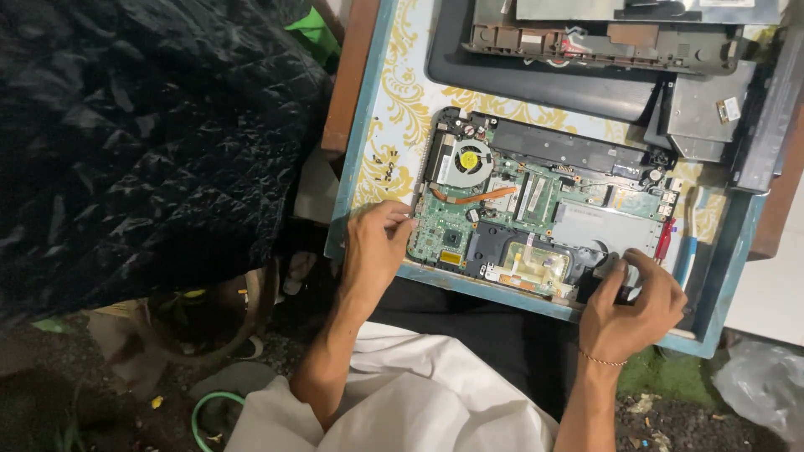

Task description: Disassembling a laptop to remove and clean the optical drive unit using tools.

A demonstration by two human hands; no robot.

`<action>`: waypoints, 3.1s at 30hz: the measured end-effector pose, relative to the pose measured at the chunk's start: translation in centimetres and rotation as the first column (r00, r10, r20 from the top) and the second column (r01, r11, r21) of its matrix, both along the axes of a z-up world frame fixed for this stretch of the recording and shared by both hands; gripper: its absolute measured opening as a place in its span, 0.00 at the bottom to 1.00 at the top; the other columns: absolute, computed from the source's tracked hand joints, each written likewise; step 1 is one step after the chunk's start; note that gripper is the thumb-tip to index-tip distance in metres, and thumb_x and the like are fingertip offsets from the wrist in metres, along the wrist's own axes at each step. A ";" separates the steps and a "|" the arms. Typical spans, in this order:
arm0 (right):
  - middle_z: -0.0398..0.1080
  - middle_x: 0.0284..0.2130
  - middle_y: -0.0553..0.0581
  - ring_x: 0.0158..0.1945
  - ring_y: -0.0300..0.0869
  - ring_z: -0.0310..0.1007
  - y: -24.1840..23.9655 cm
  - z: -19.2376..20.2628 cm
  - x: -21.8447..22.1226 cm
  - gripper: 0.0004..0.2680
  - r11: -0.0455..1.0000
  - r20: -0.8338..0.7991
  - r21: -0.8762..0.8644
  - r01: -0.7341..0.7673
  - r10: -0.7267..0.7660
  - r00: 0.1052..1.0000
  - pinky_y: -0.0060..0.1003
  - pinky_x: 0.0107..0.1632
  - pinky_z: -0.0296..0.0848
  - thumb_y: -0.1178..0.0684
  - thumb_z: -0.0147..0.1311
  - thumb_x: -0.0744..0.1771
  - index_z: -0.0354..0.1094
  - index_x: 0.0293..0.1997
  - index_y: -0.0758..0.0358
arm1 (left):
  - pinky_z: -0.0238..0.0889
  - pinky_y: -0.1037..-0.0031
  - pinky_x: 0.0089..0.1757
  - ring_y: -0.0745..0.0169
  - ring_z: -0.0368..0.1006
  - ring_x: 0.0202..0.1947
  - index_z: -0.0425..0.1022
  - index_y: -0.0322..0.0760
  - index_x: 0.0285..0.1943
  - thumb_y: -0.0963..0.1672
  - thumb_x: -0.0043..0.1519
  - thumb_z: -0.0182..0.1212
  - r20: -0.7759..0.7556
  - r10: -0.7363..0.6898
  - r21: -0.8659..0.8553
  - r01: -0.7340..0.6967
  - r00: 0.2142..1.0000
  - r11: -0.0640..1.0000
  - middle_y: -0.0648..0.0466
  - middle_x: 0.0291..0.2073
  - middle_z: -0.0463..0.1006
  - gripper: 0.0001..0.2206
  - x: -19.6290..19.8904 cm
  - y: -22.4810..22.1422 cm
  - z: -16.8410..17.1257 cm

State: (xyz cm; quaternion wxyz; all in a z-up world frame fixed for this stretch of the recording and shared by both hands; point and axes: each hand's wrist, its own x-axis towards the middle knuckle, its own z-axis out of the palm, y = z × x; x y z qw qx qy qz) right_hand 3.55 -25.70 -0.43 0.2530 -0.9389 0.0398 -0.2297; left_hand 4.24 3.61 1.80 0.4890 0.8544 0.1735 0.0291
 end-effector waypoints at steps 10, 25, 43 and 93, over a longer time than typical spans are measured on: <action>0.77 0.46 0.60 0.53 0.52 0.66 0.2 0.6 0.1 0.05 1.000 0.001 -0.005 0.009 -0.009 1.000 0.43 0.62 0.58 0.66 0.57 0.70 0.75 0.50 0.71 | 0.66 0.71 0.26 0.60 0.71 0.18 0.77 0.27 0.29 0.38 0.54 0.70 -0.015 0.026 0.194 -0.023 1.000 0.981 0.49 0.20 0.79 0.06 0.9 -0.7 0.6; 0.78 0.44 0.50 0.50 0.48 0.72 -0.7 -1.1 0.6 0.03 0.993 0.126 -0.077 0.086 -0.076 0.989 0.41 0.55 0.67 0.60 0.61 0.69 0.76 0.44 0.56 | 0.65 0.62 0.51 0.45 0.70 0.55 0.80 0.29 0.50 0.40 0.64 0.62 0.391 -0.420 0.396 0.262 0.819 0.880 0.44 0.48 0.77 0.08 2.5 -8.8 -1.4; 0.78 0.42 0.44 0.48 0.42 0.73 -0.4 -1.1 1.0 0.02 0.982 0.112 -0.096 0.160 -0.149 0.982 0.36 0.52 0.64 0.56 0.59 0.69 0.74 0.41 0.52 | 0.62 0.62 0.48 0.48 0.68 0.55 0.77 0.30 0.58 0.38 0.62 0.61 0.295 -0.596 0.550 0.377 0.747 0.745 0.46 0.50 0.77 0.14 5.6 -9.3 -2.5; 0.72 0.45 0.55 0.49 0.52 0.67 -6.3 -1.7 1.9 0.04 0.985 0.143 -0.016 0.173 -0.169 0.975 0.46 0.55 0.65 0.59 0.59 0.69 0.74 0.47 0.61 | 0.45 0.52 0.69 0.39 0.63 0.67 0.72 0.21 0.62 0.38 0.64 0.55 0.231 -0.824 0.583 0.605 0.517 0.543 0.33 0.58 0.74 0.17 7.5 -18.8 -1.6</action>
